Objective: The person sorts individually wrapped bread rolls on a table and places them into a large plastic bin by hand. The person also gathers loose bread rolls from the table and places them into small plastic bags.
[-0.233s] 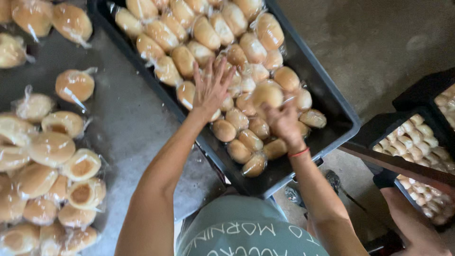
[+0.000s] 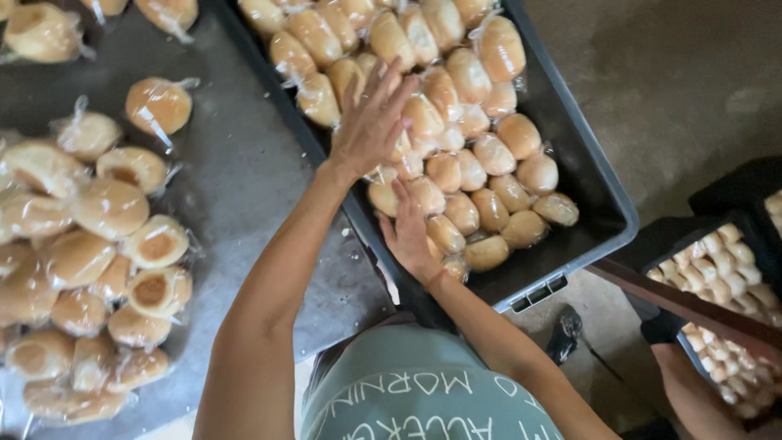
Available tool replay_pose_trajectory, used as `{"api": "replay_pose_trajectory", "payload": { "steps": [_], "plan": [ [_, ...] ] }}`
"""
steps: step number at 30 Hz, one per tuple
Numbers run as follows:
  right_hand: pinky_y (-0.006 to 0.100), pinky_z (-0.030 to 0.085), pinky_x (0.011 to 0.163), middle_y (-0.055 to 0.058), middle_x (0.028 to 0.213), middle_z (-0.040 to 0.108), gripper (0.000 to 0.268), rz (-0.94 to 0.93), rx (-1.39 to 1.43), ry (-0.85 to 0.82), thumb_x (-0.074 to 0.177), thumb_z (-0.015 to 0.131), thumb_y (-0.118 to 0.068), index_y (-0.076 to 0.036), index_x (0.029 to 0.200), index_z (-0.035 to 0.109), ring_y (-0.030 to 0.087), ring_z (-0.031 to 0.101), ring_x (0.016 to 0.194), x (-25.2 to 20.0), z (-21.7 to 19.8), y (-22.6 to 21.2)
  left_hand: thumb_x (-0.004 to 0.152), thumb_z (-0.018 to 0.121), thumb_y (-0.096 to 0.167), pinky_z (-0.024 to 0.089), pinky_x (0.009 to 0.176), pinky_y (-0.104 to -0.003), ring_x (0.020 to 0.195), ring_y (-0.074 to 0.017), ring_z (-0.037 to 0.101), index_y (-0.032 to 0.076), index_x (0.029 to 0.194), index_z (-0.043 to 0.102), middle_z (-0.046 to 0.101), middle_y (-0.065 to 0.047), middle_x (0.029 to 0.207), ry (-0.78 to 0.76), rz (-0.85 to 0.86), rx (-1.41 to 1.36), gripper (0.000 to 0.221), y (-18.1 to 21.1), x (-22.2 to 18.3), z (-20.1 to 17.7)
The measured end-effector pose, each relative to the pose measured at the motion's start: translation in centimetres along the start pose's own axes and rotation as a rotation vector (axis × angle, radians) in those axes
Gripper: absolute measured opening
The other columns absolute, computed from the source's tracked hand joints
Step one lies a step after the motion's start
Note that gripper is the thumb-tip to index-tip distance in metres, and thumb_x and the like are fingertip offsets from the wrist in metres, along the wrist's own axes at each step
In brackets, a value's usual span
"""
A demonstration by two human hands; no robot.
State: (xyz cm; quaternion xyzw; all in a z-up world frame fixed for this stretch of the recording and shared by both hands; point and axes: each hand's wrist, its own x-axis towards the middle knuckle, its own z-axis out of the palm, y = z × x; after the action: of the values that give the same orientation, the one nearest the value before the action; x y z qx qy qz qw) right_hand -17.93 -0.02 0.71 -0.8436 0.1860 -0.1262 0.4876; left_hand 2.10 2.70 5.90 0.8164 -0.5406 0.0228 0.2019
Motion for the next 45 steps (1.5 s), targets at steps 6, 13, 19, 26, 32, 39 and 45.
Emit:
{"api": "replay_pose_trajectory", "payload": {
  "steps": [6, 13, 19, 26, 32, 39, 45],
  "plan": [
    [0.047, 0.027, 0.125, 0.031, 0.161, 0.031, 0.078, -0.139, -0.125, -0.079, 0.097, 0.070, -0.018, 0.003, 0.158, 0.025, 0.046, 0.031, 0.150, 0.2, 0.8, 1.6, 0.103, 0.072, 0.018, 0.028, 0.126, -0.057, 0.155, -0.0386, 0.034, 0.010, 0.152, 0.051, 0.035, -0.016, 0.167, 0.340, -0.388, -0.147, 0.054, 0.8, -12.0, -9.2],
    [0.047, 0.027, 0.132, 0.026, 0.165, 0.032, 0.060, -0.459, -0.185, 0.118, 0.108, 0.064, -0.015, 0.004, 0.155, 0.034, 0.040, 0.030, 0.157, -0.1, 0.8, -8.8, 0.093, 0.076, 0.019, 0.030, 0.113, -0.058, 0.140, -0.0401, 0.044, 0.005, 0.140, 0.060, 0.050, -0.020, 0.148, 0.499, -0.831, 0.270, 0.052, 1.5, -32.9, -17.6],
    [0.052, 0.043, 0.110, 0.021, 0.155, 0.038, 0.070, -0.991, -0.278, -0.661, 0.087, 0.074, -0.008, -0.006, 0.153, 0.049, 0.041, 0.044, 0.136, 1.5, 19.8, -20.7, 0.089, 0.079, 0.027, 0.054, 0.100, -0.049, 0.120, -0.0321, 0.062, 0.014, 0.128, 0.063, 0.063, -0.012, 0.138, 0.456, -0.968, -0.197, 0.044, -2.4, -40.9, -19.3],
    [0.045, 0.046, 0.113, 0.016, 0.150, 0.047, 0.074, -0.906, -0.348, -0.673, 0.083, 0.077, -0.005, -0.015, 0.151, 0.050, 0.039, 0.049, 0.137, 5.6, 26.1, -22.6, 0.084, 0.080, 0.014, 0.050, 0.101, -0.051, 0.117, -0.0373, 0.062, 0.017, 0.158, 0.047, 0.054, -0.013, 0.148, 0.074, -0.950, 0.097, 0.081, -4.2, -43.0, -17.6],
    [0.044, 0.046, 0.109, 0.018, 0.143, 0.050, 0.082, -0.472, -0.383, -1.010, 0.080, 0.085, -0.019, -0.012, 0.148, 0.039, 0.037, 0.052, 0.131, 8.5, 22.5, -22.7, 0.068, 0.086, 0.024, 0.049, 0.095, -0.057, 0.118, -0.0455, 0.058, 0.009, 0.148, 0.044, 0.047, -0.021, 0.148, 0.118, -0.685, -0.249, 0.091, -4.9, -42.4, -17.7],
    [0.043, 0.050, 0.110, 0.012, 0.150, 0.048, 0.062, -0.425, -0.256, -1.091, 0.087, 0.068, -0.024, -0.027, 0.148, 0.056, 0.033, 0.050, 0.144, 7.9, 20.7, -21.0, 0.077, 0.082, 0.026, 0.054, 0.098, -0.045, 0.115, -0.0362, 0.066, 0.016, 0.140, 0.060, 0.059, -0.014, 0.137, -0.066, -0.572, -0.377, 0.067, -7.3, -40.9, -16.1],
    [0.065, 0.042, 0.097, 0.024, 0.153, 0.023, 0.086, -0.828, -0.550, -0.846, 0.044, 0.099, -0.050, -0.017, 0.117, 0.070, 0.052, 0.035, 0.136, 2.6, 19.4, -23.6, 0.070, 0.090, 0.040, 0.058, 0.094, -0.040, 0.105, -0.0288, 0.073, 0.010, 0.126, 0.067, 0.074, -0.014, 0.115, 0.012, -0.760, -0.595, 0.068, -9.1, -40.7, -18.8]
  ]
}}
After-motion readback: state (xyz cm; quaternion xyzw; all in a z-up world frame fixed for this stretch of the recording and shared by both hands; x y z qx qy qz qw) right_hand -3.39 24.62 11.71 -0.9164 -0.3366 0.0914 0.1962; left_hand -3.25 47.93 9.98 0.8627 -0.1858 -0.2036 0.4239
